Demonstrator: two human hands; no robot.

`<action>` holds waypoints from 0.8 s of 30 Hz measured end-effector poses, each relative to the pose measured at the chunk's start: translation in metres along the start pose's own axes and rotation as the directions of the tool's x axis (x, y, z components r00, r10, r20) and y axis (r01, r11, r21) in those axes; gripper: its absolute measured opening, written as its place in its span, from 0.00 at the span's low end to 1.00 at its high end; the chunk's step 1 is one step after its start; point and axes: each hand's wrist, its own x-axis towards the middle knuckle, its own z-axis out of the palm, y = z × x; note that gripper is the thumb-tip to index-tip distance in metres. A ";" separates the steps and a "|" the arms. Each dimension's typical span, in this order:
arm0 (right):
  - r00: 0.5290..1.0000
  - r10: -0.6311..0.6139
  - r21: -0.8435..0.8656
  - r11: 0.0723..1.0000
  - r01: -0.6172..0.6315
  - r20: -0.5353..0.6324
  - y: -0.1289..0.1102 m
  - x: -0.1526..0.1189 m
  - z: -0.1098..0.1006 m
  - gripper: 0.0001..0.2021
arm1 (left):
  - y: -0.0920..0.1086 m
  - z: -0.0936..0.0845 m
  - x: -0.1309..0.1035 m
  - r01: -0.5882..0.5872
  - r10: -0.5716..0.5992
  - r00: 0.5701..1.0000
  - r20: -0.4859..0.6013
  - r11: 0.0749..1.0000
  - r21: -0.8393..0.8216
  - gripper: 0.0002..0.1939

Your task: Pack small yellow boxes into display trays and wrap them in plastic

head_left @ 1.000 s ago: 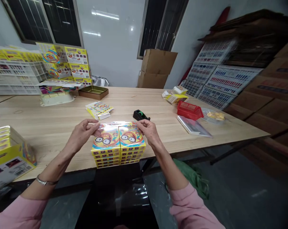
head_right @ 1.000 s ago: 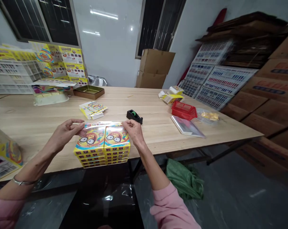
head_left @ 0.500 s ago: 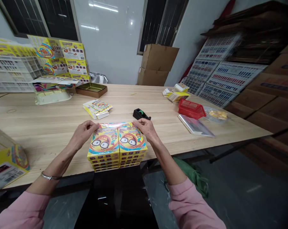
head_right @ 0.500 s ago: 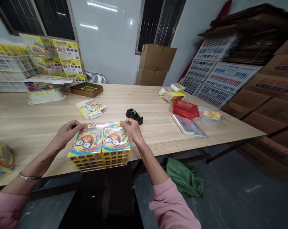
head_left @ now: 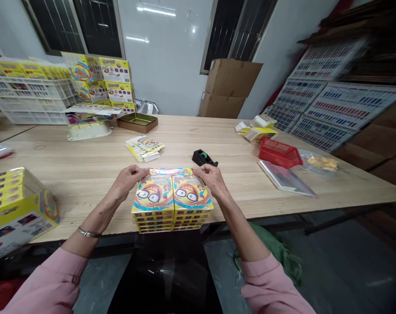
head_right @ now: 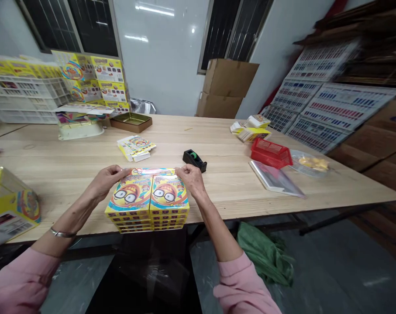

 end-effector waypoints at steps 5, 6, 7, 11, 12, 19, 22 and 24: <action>0.999 0.046 0.074 0.996 -0.046 -0.002 0.002 0.002 0.001 0.20 | -0.006 -0.002 0.002 -0.006 0.007 1.000 0.022 0.999 -0.051 0.24; 0.999 0.052 0.083 0.995 -0.052 0.003 0.003 0.003 0.001 0.20 | -0.007 -0.002 0.003 -0.009 0.011 0.999 0.035 0.999 -0.053 0.24; 0.998 0.054 0.089 0.994 -0.055 0.006 0.004 0.003 0.001 0.20 | -0.008 -0.002 0.003 -0.015 0.018 0.999 0.046 0.999 -0.051 0.23; 0.999 0.041 0.095 0.995 -0.043 0.022 0.006 0.005 0.000 0.19 | -0.007 -0.002 0.004 -0.071 0.071 0.996 0.050 0.997 -0.019 0.21; 0.999 0.036 0.099 0.994 -0.039 0.027 0.006 0.006 0.000 0.19 | -0.007 -0.002 0.004 -0.078 0.078 0.996 0.046 0.997 -0.013 0.21; 0.999 0.022 0.046 0.999 -0.023 0.030 0.006 0.009 0.001 0.19 | -0.006 0.000 0.006 -0.053 0.053 0.998 0.022 0.998 0.013 0.21; 1.000 0.001 -0.007 1.000 -0.001 0.024 0.006 0.010 0.001 0.18 | -0.007 0.000 0.007 -0.045 0.045 0.999 0.019 0.999 0.023 0.22; 1.000 -0.006 -0.033 0.999 0.006 0.016 0.006 0.009 0.002 0.18 | -0.007 0.000 0.008 -0.039 0.039 0.999 0.011 0.999 0.037 0.22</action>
